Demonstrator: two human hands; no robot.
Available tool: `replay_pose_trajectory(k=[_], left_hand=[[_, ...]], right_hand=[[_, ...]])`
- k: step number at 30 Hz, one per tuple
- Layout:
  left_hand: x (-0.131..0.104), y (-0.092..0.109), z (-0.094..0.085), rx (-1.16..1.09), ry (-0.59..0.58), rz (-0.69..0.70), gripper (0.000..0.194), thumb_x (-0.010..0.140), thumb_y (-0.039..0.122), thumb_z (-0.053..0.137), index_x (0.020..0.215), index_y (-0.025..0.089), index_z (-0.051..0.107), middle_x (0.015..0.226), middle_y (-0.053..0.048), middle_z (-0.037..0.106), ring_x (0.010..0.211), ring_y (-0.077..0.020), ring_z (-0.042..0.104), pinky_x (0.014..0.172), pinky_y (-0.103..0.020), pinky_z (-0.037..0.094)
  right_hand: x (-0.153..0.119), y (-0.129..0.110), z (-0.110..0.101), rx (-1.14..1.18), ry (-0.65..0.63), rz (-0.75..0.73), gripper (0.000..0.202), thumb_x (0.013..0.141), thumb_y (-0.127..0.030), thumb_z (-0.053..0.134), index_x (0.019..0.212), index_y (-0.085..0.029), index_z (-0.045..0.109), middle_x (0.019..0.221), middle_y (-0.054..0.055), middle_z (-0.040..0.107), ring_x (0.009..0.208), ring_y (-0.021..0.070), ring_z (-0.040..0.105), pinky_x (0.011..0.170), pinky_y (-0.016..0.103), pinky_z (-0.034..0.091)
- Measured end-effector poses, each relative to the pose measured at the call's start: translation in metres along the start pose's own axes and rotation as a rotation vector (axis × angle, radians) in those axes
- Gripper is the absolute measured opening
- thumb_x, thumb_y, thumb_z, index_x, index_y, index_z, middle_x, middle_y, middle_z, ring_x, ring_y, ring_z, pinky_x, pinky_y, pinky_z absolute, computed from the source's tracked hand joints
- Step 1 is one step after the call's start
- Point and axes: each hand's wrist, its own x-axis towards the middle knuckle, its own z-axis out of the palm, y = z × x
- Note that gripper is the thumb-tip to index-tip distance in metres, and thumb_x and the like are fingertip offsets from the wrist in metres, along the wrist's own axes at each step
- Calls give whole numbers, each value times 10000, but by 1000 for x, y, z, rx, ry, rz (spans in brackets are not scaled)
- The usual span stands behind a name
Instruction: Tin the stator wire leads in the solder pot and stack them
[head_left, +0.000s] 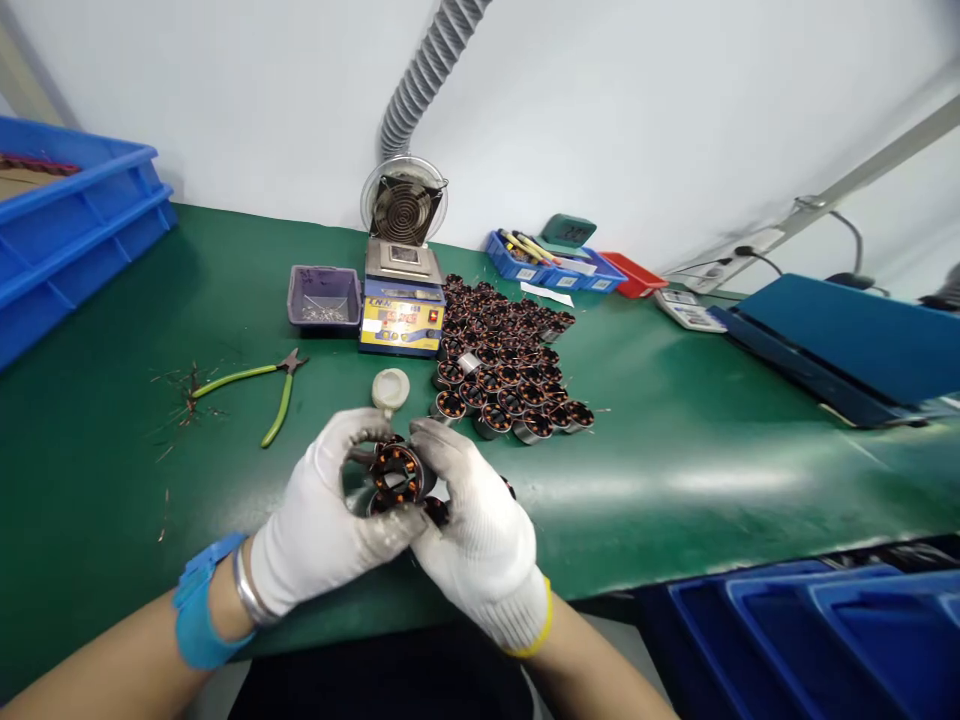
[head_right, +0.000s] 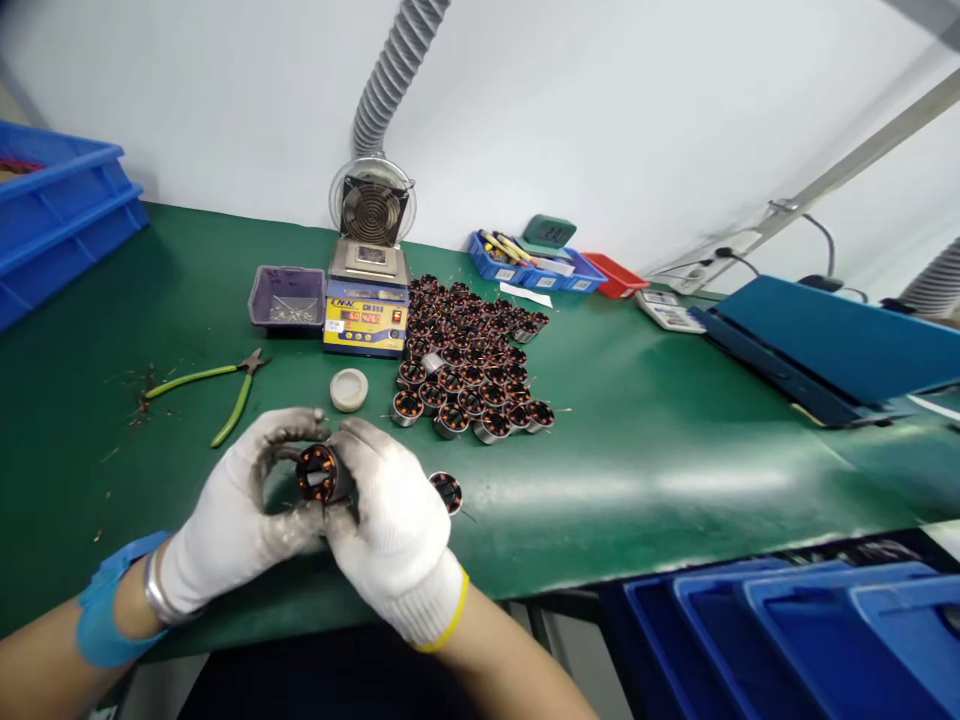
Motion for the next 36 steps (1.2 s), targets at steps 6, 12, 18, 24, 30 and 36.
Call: replay_pose_trajectory(k=[6,12,18,24,30,36], left_hand=[[14,13,-23,327,-233,-34,170,868,301,595,722,216,579,656,22,573,603,-137,507,594,-241,421],[20,18,-37,160,-506,-182,211,836,349,605,693,209,538,635,32,505,584,-126,432,542,-231,381],[10,10,-13,72,-328,-154,242,839,356,664,680,192,585,612,28,538,558,-111,446,530,-222,393],[13,12,-20,-302,277,38,222,862,358,677,710,220,594,592,46,567,465,-106,490,416,-210,392],[14,14,-19,82,-181,-30,142,763,241,738,670,185,647,608,19,599,544,-113,536,515,-213,470],[20,16,-32,-187,234,24,212,858,355,663,714,204,624,608,24,583,487,-117,526,448,-233,447]], right_hand=[[-1,5,-14,-5,-23,-41,542,785,-88,612,1295,-245,514,1268,96,671,1197,239,651,1024,383,570],[2,9,-26,-28,-4,37,476,770,-93,628,1222,-235,575,1256,108,658,1191,262,646,1043,427,557],[-2,6,-20,31,7,-37,544,777,-63,610,1284,-241,525,1250,97,668,1200,237,643,1043,389,557],[1,1,-24,49,-11,-18,475,790,-84,634,1236,-225,550,1213,84,686,1181,218,654,1046,362,551],[4,1,-24,84,-39,-46,406,832,-136,652,1217,-207,544,1195,101,696,1160,208,666,1021,347,562],[10,0,-31,56,-101,-25,342,838,-204,655,1166,-199,561,1145,103,715,1098,215,695,968,353,584]])
